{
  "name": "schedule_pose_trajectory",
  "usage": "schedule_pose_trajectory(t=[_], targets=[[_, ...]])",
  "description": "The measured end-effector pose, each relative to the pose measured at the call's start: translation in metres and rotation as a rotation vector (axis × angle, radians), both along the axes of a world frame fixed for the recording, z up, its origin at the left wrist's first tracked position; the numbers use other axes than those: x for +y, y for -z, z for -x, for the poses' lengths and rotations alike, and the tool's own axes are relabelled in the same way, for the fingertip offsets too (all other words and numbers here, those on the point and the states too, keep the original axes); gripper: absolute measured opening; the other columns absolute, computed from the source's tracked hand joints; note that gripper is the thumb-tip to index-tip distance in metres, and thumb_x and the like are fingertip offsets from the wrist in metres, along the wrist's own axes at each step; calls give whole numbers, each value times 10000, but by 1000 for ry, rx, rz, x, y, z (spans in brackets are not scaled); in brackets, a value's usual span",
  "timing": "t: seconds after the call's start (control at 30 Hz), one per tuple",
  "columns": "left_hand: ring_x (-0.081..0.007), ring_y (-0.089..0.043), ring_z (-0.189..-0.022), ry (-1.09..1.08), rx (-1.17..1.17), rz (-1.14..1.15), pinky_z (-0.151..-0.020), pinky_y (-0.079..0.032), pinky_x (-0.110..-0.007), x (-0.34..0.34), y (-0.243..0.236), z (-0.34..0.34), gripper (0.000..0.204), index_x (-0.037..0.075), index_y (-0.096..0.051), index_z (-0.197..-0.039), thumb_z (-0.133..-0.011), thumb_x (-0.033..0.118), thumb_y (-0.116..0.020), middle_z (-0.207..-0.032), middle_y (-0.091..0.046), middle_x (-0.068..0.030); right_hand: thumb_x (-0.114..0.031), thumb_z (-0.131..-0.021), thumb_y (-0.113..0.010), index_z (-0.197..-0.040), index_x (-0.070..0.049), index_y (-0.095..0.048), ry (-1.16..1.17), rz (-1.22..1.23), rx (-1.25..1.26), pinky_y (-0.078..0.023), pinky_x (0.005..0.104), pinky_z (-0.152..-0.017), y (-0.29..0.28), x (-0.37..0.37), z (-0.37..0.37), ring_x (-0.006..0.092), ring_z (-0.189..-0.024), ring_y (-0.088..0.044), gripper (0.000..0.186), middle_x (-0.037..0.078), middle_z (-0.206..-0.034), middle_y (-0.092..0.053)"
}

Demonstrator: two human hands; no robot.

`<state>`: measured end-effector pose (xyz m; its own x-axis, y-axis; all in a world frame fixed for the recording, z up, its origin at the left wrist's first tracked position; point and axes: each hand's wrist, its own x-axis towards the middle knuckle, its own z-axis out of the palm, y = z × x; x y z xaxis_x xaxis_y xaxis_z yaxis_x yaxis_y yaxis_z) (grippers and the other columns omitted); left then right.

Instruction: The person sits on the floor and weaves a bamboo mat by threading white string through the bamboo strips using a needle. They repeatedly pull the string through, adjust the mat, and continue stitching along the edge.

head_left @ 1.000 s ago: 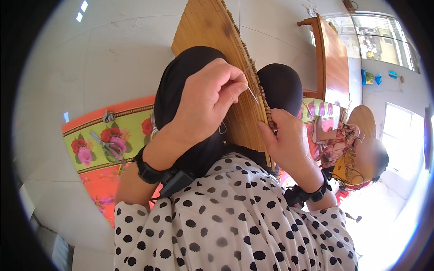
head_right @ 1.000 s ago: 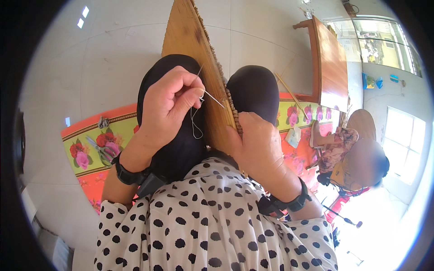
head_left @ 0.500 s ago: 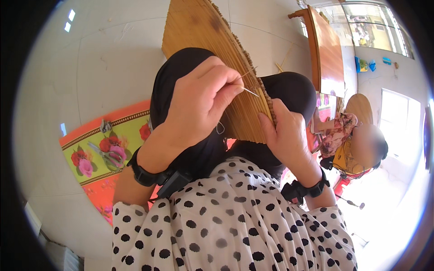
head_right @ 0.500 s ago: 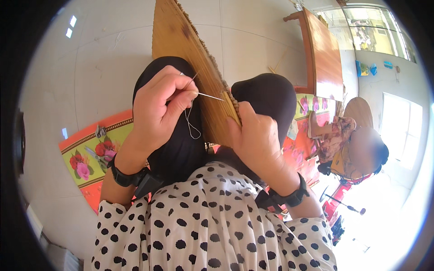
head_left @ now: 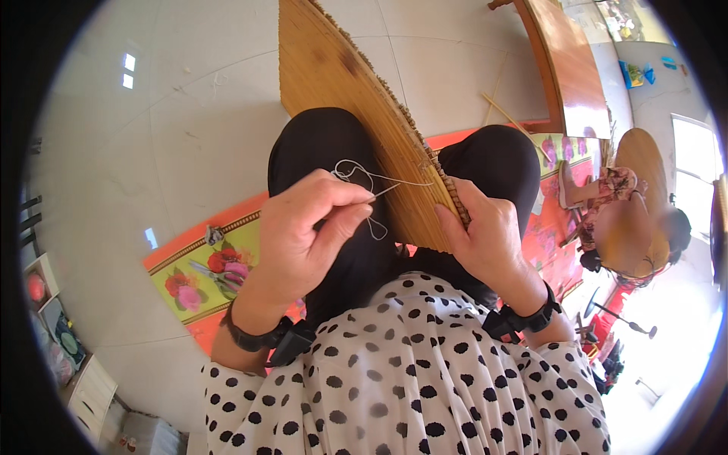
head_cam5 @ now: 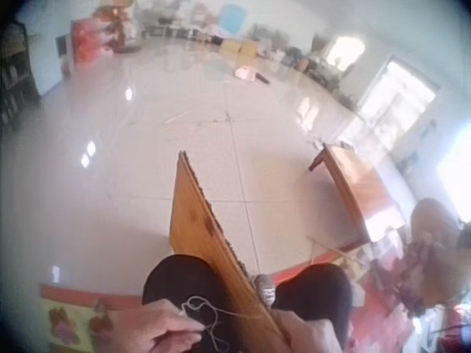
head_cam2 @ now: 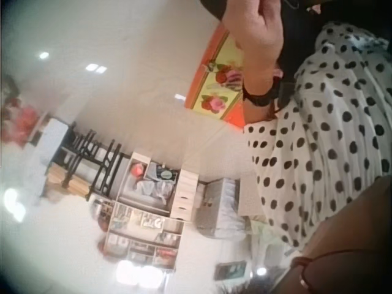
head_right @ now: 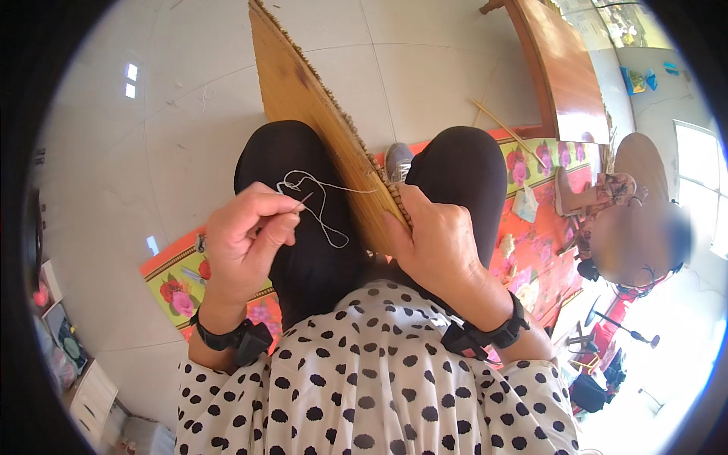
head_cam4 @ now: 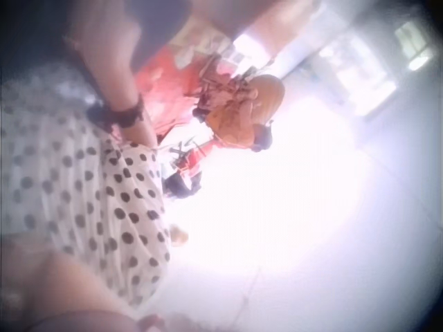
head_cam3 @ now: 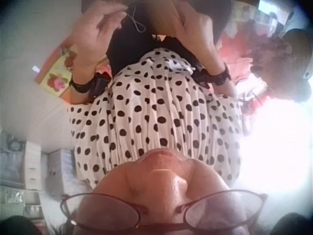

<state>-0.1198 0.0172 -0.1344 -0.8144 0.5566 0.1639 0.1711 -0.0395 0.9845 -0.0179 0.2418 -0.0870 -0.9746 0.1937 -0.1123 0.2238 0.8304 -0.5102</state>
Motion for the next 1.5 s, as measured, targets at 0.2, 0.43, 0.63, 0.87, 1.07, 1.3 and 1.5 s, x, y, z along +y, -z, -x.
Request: schedule_pose_trajectory(t=[0.2,0.43,0.63,0.87,1.07,1.3,1.5], targets=[[-208,-600,-556,61,12,148,-537,-470,-288,20,3,-21,99,32,-683,-974,-909,19,-757,-737,-657,-104,-137,-903,-711,-1098,-24,-648,-75,16,44,-515,423,-538,3,8,-2,376,-608,-647,234,161,-658,-632],[-180,-618,-634,118,80,353,-563,-469,-288,17,3,-22,162,46,-667,-993,-878,-15,-763,-879,-689,-96,-55,-876,-718,-1221,40,-650,-132,94,64,-543,393,-589,13,11,-8,339,-665,-683,365,164,-783,-681],[-145,-634,-748,145,200,292,-649,-529,-251,17,-4,-14,101,-29,-623,-954,-900,-109,-649,-1173,-649,-197,-83,-835,-751,-1249,71,-643,-226,97,91,-540,357,-524,30,11,-19,260,-595,-661,455,114,-809,-675],[-330,-720,-979,343,52,242,-851,-603,-387,37,3,-7,82,-21,-563,-1019,-997,25,-627,-1263,-661,-289,-123,-793,-710,-1223,95,-636,-335,51,111,-526,321,-496,51,13,-33,218,-574,-632,488,99,-829,-641],[-361,-724,-914,317,140,346,-786,-597,-370,47,3,-5,117,-5,-561,-985,-937,-14,-668,-1154,-706,-268,-144,-780,-637,-1183,101,-643,-411,-57,138,-489,278,-476,54,21,-33,158,-556,-585,472,74,-789,-600],[-331,-713,-863,222,163,316,-752,-584,-342,59,5,-10,157,-2,-583,-981,-887,-82,-681,-1157,-707,-239,-100,-819,-688,-1225,71,-633,-297,-35,95,-521,320,-498,56,16,-31,195,-580,-633,444,63,-827,-644],[-196,-651,-732,16,349,232,-660,-532,-286,72,7,5,123,9,-662,-989,-895,-42,-724,-1236,-639,-164,-105,-848,-741,-1189,0,-643,-122,-30,-21,-539,389,-544,40,14,-14,293,-614,-668,371,100,-759,-674]])
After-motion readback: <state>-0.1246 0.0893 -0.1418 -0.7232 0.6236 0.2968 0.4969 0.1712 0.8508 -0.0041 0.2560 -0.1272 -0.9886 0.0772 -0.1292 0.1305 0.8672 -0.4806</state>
